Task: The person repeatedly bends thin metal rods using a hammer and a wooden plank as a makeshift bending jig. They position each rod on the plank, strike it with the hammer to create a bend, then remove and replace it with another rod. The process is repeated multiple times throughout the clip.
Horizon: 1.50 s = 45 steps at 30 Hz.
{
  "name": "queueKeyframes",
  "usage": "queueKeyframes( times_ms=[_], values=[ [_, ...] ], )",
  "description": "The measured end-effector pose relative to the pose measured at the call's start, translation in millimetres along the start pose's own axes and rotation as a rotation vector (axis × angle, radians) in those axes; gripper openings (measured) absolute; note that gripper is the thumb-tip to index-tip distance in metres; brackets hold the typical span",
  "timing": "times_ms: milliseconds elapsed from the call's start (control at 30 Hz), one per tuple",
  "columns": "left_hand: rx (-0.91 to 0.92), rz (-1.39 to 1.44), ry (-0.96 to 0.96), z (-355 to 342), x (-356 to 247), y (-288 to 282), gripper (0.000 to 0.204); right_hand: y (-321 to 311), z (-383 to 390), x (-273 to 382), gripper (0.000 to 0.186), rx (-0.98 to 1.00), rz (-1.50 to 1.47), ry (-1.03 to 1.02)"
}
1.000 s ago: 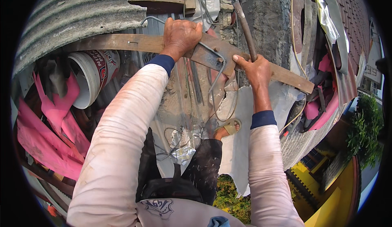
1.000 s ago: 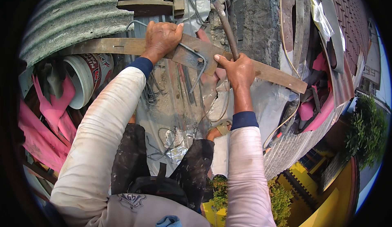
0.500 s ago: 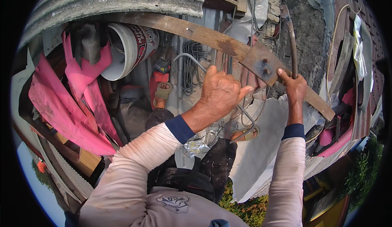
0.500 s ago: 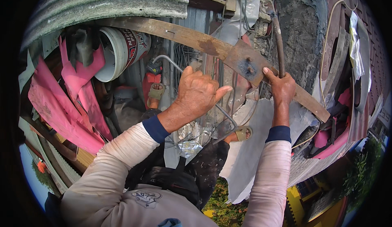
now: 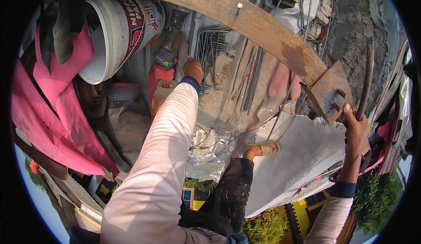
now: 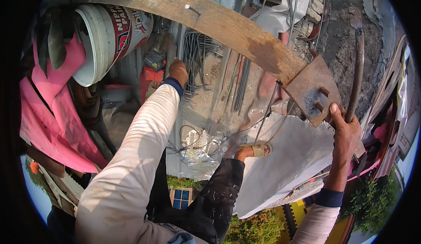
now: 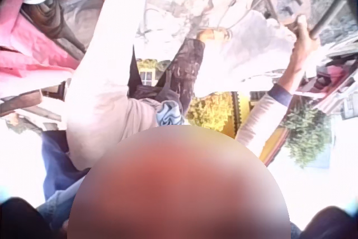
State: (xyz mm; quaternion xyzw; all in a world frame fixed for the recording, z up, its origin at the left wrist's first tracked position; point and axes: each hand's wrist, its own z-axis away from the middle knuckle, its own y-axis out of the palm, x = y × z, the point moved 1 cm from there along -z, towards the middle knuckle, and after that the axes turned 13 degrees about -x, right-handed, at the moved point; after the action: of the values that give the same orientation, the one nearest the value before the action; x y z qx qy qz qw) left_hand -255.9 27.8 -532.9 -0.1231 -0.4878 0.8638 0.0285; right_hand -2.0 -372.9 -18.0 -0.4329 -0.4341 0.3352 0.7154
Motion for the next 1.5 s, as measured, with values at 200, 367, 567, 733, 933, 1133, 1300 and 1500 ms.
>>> queueKeyframes(
  times_ms=[200, 367, 567, 733, 933, 1133, 1300, 1500],
  values=[
    [-0.046, 0.270, -0.225, -14, -16, -1, 0.054, -3, -3, -6, 0.050, 0.050, -0.098, 0.001],
    [-0.309, 0.334, -0.141, 40, -31, -33, 0.040, -5, -2, -9, 0.046, 0.002, -0.026, -0.007],
    [0.188, 0.416, 0.223, 156, -62, 24, 0.020, -4, -1, -14, 0.039, -0.087, -0.011, 0.019],
    [0.320, 0.145, 0.062, 205, -106, 110, 0.027, 1, 3, -14, 0.035, -0.147, -0.043, -0.038],
    [0.154, 0.089, 0.251, 217, -101, 149, 0.020, -5, 0, -25, 0.043, -0.155, -0.043, -0.017],
    [0.103, 0.379, 0.537, 228, -70, 110, 0.014, -4, 3, -16, 0.036, -0.084, -0.056, -0.059],
    [0.300, 0.641, 0.377, 256, -20, -20, 0.013, 5, 7, -2, 0.041, -0.110, -0.066, -0.061],
    [0.263, 0.535, 0.766, 264, -23, -260, 0.034, 9, 4, -5, 0.048, -0.058, -0.235, -0.042]
  ],
)
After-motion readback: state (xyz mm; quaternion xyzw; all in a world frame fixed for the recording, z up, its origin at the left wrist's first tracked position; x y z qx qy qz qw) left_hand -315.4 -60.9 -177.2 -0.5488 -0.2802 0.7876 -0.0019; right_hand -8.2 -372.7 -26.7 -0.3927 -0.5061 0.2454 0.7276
